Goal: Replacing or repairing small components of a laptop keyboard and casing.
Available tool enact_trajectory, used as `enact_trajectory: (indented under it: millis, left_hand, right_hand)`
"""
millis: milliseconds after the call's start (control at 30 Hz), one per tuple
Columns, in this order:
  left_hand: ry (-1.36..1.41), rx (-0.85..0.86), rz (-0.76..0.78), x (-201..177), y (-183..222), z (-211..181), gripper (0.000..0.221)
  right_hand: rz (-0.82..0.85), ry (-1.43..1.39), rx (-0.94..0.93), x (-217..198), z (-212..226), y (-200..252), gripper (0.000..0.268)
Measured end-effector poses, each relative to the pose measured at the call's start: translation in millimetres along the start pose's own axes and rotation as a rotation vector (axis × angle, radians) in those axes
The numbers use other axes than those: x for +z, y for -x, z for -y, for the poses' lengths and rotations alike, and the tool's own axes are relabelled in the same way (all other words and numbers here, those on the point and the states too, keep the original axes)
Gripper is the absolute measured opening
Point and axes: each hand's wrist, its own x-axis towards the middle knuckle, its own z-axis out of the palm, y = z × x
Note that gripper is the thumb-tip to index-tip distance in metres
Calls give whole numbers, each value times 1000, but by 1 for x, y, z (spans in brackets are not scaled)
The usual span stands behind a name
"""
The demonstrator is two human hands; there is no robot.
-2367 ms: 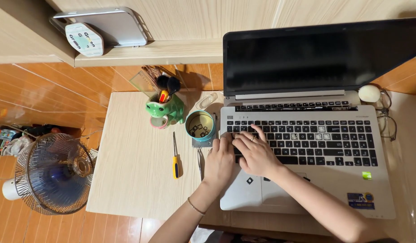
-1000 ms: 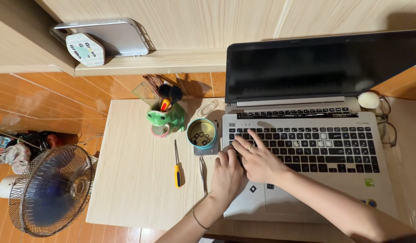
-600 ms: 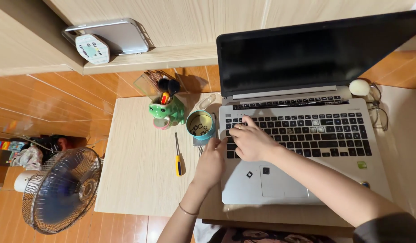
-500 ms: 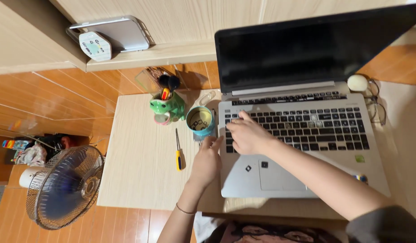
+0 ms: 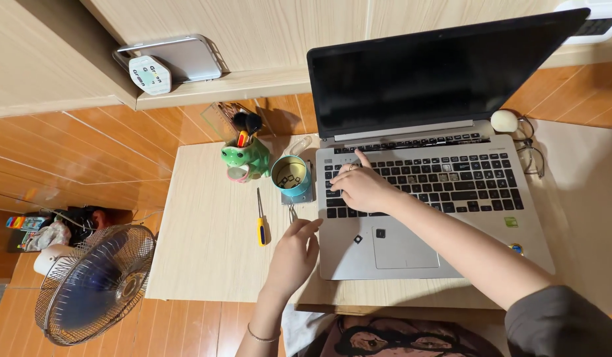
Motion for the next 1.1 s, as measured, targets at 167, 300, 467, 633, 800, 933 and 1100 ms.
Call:
enact_trajectory:
  millis: [167,300,467,633,800,933,1100]
  left_hand:
    - [18,33,11,11,-2,-2,33]
    - [25,21,89,32,-4,2,25]
    - [-85,99,27,69,-1,3,22]
    - [-259,128,-74,89,2,1,22]
    - [-313,212,-16,86,0,-3,24]
    - [-204,179,16,86,-10,-12,19]
    - [-204,221,28,91,-24,-26,21]
  right_hand:
    - [-114,-80,15,8,-16,-3,30]
    - [-309,-173,-9,18,-30,11,26]
    - [-427,-166,-37,26,-44,53,20]
    - [-585,-206,-10,27,-55,116,16]
    - [-616,-176,217,33,-53,186,25]
    - [-539,-133,346,45,-46,212,30]
    - [-600,-48,343,57,-44,216,33]
